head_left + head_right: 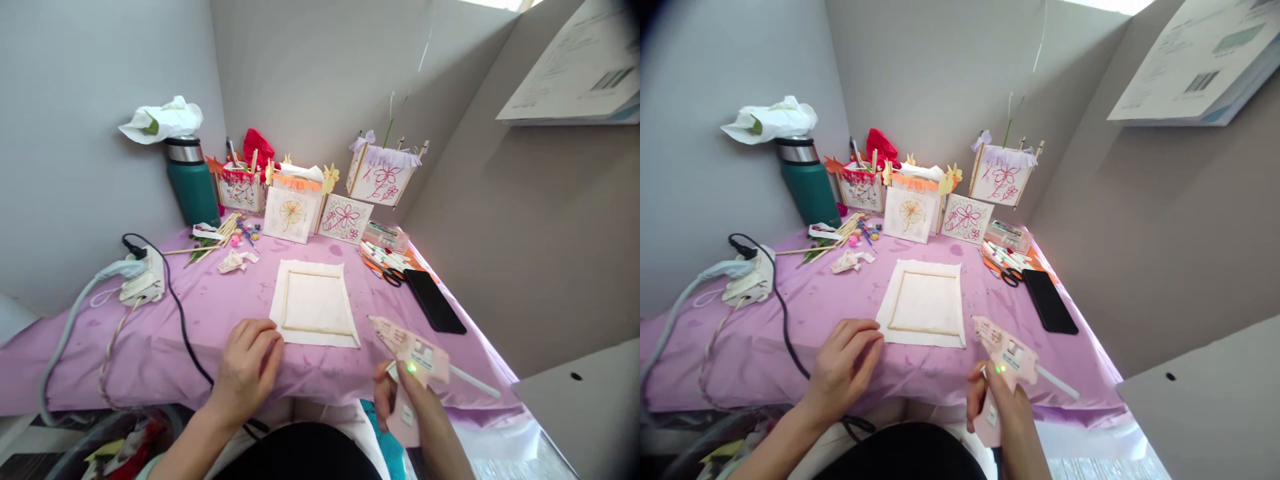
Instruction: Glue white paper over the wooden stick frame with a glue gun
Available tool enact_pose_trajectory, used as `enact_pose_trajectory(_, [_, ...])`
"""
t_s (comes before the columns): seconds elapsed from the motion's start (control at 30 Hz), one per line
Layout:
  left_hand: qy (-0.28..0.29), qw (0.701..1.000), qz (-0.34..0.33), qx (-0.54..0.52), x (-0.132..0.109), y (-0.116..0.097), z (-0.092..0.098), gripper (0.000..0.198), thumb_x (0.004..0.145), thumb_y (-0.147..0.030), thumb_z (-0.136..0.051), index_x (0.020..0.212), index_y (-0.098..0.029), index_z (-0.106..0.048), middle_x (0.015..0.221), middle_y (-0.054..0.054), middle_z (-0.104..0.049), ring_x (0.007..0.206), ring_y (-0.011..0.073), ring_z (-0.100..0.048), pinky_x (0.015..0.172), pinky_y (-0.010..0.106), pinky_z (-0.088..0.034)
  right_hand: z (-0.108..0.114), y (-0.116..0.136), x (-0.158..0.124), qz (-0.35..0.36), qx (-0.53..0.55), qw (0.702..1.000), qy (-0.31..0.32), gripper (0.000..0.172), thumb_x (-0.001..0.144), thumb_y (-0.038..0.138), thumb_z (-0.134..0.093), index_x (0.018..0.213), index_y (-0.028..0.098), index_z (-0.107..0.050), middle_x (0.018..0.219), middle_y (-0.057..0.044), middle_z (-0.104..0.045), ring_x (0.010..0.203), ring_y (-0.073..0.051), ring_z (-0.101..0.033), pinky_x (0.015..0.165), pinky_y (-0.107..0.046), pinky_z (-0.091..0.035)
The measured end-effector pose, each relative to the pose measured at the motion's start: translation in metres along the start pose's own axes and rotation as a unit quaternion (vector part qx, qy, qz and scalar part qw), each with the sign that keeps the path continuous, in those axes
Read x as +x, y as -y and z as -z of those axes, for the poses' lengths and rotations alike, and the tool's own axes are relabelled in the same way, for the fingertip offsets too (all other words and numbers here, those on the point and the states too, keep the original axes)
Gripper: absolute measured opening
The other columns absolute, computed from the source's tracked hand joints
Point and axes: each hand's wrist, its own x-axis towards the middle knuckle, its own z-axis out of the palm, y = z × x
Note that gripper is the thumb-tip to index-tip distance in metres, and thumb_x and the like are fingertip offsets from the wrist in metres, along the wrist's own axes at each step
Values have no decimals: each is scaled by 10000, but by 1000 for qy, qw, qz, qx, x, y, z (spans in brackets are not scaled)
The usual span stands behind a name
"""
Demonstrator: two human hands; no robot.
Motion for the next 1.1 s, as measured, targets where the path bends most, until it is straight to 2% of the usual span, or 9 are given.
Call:
enact_pose_trajectory(0.1, [77,985,74,-139,13,-38,13,89,892,-148,-508,915,-171,-591,957,63,-601,919,182,-549,814,322,-448,-25,3,0,51,83,995,7,453,772,609,-610,898,176,-652,671,-28,-626,622,-164,-591,591,-265,-471])
enact_pose_trajectory(0.2, [262,903,205,-272,27,-71,21,173,903,-266,-509,1042,-186,-572,918,31,-636,806,158,-580,715,279,-464,-56,2,7,70,131,988,34,523,727,669,-617,970,209,-665,867,-62,-665,832,-218,-620,757,-329,-507])
enact_pose_trajectory(0.27, [299,870,236,-312,32,-82,21,221,865,-304,-551,1046,-178,-565,945,40,-640,813,170,-578,702,280,-457,-75,1,15,77,129,986,66,538,749,686,-581,1014,225,-657,931,-67,-667,879,-220,-614,800,-338,-500])
enact_pose_trajectory(0.47, [204,894,282,-281,36,-45,23,329,901,-485,-447,978,-180,-547,851,34,-616,762,173,-559,638,279,-419,-92,2,35,113,-32,975,186,586,892,658,-369,1173,206,-615,1122,-109,-638,1021,-239,-587,881,-366,-475])
enact_pose_trajectory(0.6, [150,941,303,19,51,15,43,340,891,-512,-401,822,-195,-503,695,24,-588,666,208,-567,595,307,-380,-64,-4,35,164,-180,960,139,524,888,624,-420,1097,197,-638,1026,-102,-661,933,-234,-610,853,-352,-481])
enact_pose_trajectory(0.8, [238,864,336,291,66,87,66,432,886,-527,-323,859,-175,-572,847,142,-683,794,314,-655,630,359,-437,-12,-9,40,173,-255,950,46,388,896,529,-489,976,186,-652,961,-88,-681,858,-235,-637,789,-325,-486])
enact_pose_trajectory(0.93, [269,837,305,365,64,94,70,555,887,-582,-296,939,-128,-611,867,192,-680,822,367,-657,665,415,-457,13,-3,47,298,-365,882,-4,235,918,393,-513,915,199,-644,924,-71,-662,848,-214,-612,738,-299,-468])
enact_pose_trajectory(1.03, [166,856,233,431,57,75,69,516,895,-556,-356,1014,-122,-607,949,199,-656,769,361,-645,601,418,-452,26,-1,53,393,-435,810,-1,162,930,301,-503,912,200,-629,924,-75,-642,839,-200,-597,739,-305,-467])
enact_pose_trajectory(1.1, [89,899,168,396,49,57,64,411,911,-497,-399,1022,-156,-601,972,144,-647,748,296,-634,587,371,-448,29,-2,56,442,-483,756,13,136,927,256,-507,918,200,-631,936,-79,-633,860,-203,-586,767,-324,-460])
